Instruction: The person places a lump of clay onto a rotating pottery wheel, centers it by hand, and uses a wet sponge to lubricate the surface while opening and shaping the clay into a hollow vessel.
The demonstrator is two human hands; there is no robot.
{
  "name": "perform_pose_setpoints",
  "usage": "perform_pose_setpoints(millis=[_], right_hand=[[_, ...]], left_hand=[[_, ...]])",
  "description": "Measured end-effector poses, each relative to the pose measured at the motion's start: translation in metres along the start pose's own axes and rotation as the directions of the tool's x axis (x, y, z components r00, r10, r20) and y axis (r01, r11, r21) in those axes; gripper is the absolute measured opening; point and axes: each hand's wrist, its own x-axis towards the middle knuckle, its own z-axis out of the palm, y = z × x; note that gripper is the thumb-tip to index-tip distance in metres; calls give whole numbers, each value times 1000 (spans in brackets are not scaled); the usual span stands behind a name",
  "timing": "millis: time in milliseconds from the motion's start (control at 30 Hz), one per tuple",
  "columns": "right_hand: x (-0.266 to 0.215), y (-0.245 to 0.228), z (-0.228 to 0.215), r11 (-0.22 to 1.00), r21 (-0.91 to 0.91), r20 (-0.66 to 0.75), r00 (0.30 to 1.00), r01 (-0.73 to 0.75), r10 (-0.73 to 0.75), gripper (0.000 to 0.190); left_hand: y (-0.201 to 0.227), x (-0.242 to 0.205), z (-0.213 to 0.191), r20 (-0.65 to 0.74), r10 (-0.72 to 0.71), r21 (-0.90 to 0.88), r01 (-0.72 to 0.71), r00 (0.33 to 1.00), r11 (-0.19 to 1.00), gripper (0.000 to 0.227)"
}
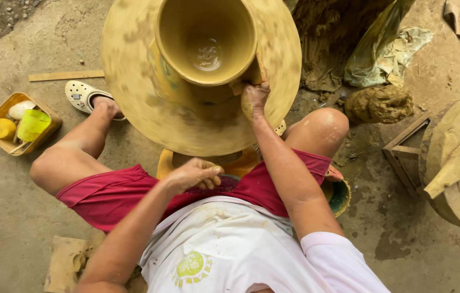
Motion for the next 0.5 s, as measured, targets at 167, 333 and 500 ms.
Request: perform_pose_setpoints(millis=[167, 333, 500], right_hand=[[-6, 0, 5, 999, 37, 11, 1000, -13, 13, 33], [-1, -14, 11, 993, 116, 36, 999, -10, 6, 32], [-2, -25, 11, 990, 143, 15, 1000, -6, 4, 40]], left_hand=[[164, -66, -17, -38, 818, 595, -645, 574, 480, 38], [261, 0, -14, -145, 590, 881, -168, 794, 442, 85], [257, 85, -27, -110, 302, 833, -77, 947, 548, 114]])
